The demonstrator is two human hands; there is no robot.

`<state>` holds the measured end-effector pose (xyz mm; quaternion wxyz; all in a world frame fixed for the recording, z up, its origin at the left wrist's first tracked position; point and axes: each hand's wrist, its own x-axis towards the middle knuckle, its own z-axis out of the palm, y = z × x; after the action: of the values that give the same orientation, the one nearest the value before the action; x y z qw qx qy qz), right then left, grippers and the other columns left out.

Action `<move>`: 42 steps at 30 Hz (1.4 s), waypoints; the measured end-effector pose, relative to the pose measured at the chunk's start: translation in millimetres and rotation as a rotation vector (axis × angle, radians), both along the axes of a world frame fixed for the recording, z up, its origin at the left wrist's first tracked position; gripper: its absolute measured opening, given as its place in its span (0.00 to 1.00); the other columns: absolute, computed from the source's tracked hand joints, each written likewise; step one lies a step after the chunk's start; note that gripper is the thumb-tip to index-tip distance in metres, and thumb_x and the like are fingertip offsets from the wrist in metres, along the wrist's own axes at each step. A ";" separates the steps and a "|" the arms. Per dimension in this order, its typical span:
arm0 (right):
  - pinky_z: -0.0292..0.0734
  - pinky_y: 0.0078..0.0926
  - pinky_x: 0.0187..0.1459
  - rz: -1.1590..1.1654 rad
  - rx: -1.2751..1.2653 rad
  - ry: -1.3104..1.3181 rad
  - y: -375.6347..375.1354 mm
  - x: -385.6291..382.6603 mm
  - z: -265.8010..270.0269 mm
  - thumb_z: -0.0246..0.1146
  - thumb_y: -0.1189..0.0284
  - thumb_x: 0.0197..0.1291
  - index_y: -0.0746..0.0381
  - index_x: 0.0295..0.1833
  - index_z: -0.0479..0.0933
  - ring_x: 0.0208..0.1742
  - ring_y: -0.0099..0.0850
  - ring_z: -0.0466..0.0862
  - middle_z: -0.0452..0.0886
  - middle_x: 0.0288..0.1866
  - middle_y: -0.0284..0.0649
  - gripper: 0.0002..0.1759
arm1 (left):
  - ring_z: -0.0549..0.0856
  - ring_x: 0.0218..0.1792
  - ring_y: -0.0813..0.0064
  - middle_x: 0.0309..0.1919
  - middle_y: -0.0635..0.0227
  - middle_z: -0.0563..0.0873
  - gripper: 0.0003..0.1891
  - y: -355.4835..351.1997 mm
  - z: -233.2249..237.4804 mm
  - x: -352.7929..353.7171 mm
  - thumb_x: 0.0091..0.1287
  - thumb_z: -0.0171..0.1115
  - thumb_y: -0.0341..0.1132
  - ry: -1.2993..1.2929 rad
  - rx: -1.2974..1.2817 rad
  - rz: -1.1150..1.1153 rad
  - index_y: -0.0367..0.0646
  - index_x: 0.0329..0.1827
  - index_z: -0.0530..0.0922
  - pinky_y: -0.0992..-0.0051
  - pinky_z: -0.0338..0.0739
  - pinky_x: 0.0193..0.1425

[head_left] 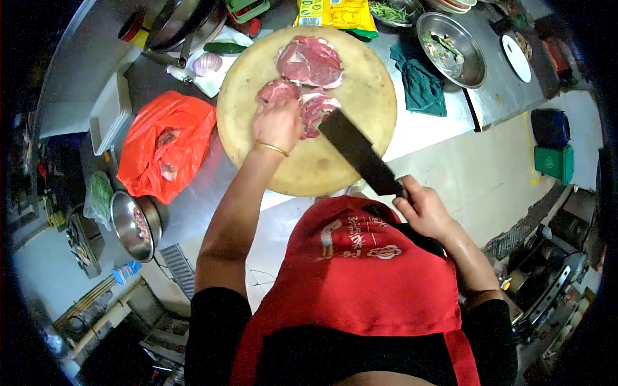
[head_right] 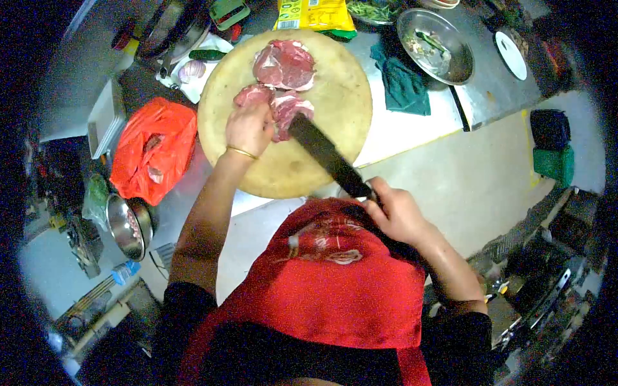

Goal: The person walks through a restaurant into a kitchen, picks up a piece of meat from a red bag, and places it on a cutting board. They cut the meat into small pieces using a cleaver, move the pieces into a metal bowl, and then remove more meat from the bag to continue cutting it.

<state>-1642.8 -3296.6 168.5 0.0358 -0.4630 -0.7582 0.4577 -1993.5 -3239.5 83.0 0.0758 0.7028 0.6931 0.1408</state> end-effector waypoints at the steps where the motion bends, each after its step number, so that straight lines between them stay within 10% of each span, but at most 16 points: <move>1: 0.77 0.49 0.36 0.051 -0.033 0.004 -0.1 -3.6 -2.7 0.62 0.66 0.66 0.61 0.53 0.68 0.34 0.57 0.83 0.80 0.29 0.55 0.16 | 0.86 0.41 0.64 0.39 0.64 0.86 0.11 -0.7 0.5 -1.5 0.57 0.68 0.36 -0.202 -0.082 0.100 0.45 0.40 0.78 0.64 0.78 0.46; 3: 0.77 0.51 0.38 0.154 -0.088 0.013 4.1 -14.4 -5.5 0.61 0.64 0.66 0.61 0.52 0.67 0.35 0.59 0.82 0.81 0.30 0.57 0.17 | 0.85 0.31 0.70 0.33 0.66 0.87 0.12 -0.3 -23.9 -16.7 0.61 0.62 0.28 -0.875 -0.049 0.236 0.40 0.47 0.75 0.70 0.79 0.38; 7: 0.77 0.41 0.35 0.133 -0.254 0.220 17.7 -54.2 -20.1 0.60 0.66 0.68 0.64 0.51 0.68 0.30 0.46 0.82 0.79 0.27 0.49 0.15 | 0.84 0.44 0.70 0.49 0.62 0.84 0.25 -22.7 36.8 -47.1 0.61 0.55 0.22 -1.709 -0.198 0.330 0.35 0.64 0.71 0.68 0.81 0.53; 10: 0.74 0.27 0.33 -0.048 -0.675 0.187 35.4 -80.2 -37.2 0.60 0.67 0.70 0.66 0.56 0.70 0.29 0.25 0.76 0.77 0.30 0.38 0.17 | 0.83 0.49 0.69 0.55 0.60 0.82 0.26 -49.6 24.9 -73.4 0.62 0.53 0.23 -2.056 -0.252 0.256 0.36 0.67 0.70 0.62 0.78 0.63; 15: 0.75 0.32 0.37 -0.065 -0.328 0.218 38.0 -84.2 -47.0 0.60 0.69 0.69 0.67 0.57 0.70 0.31 0.31 0.78 0.78 0.30 0.43 0.17 | 0.83 0.45 0.69 0.45 0.63 0.85 0.16 -94.4 4.7 -71.2 0.67 0.56 0.29 -2.432 -0.290 0.498 0.40 0.58 0.76 0.63 0.78 0.59; 19: 0.75 0.32 0.37 -0.107 -0.309 0.160 33.5 -78.1 -40.9 0.60 0.69 0.69 0.65 0.57 0.71 0.32 0.30 0.78 0.79 0.31 0.43 0.16 | 0.83 0.43 0.74 0.43 0.66 0.84 0.09 -102.0 21.9 -55.5 0.69 0.61 0.29 -1.906 0.042 0.460 0.42 0.51 0.80 0.68 0.78 0.52; 23: 0.74 0.29 0.35 -0.123 -0.288 0.153 28.4 -74.5 -33.4 0.61 0.69 0.69 0.64 0.55 0.70 0.31 0.27 0.76 0.77 0.30 0.40 0.14 | 0.83 0.48 0.66 0.46 0.69 0.86 0.07 -110.4 37.7 -45.0 0.62 0.62 0.27 -0.280 0.211 0.084 0.51 0.38 0.86 0.61 0.76 0.58; 34: 0.74 0.31 0.35 -0.070 -0.161 0.121 24.3 -61.0 -14.9 0.61 0.69 0.69 0.63 0.55 0.70 0.31 0.31 0.77 0.76 0.28 0.44 0.14 | 0.80 0.52 0.62 0.46 0.72 0.84 0.18 -120.2 -4.2 -18.4 0.51 0.64 0.27 -0.074 0.326 0.131 0.53 0.45 0.83 0.60 0.71 0.56; 39: 0.78 0.41 0.35 0.076 0.063 0.060 29.0 -64.4 -11.2 0.62 0.68 0.66 0.61 0.58 0.69 0.33 0.50 0.84 0.81 0.30 0.52 0.18 | 0.62 0.77 0.57 0.76 0.54 0.65 0.35 -121.6 -22.8 21.0 0.62 0.64 0.37 -0.077 0.035 0.131 0.43 0.74 0.67 0.56 0.53 0.81; 42: 0.78 0.45 0.34 0.143 0.151 0.030 36.4 -69.5 -10.4 0.63 0.67 0.65 0.60 0.59 0.69 0.33 0.53 0.85 0.82 0.30 0.52 0.19 | 0.62 0.78 0.55 0.76 0.55 0.65 0.32 -116.8 -18.7 19.3 0.62 0.63 0.36 -0.088 0.010 0.133 0.45 0.72 0.71 0.54 0.51 0.81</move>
<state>-1712.3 -3260.2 158.2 0.0491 -0.3966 -0.8211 0.4076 -1974.2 -3356.3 64.2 0.0932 0.6487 0.7336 0.1795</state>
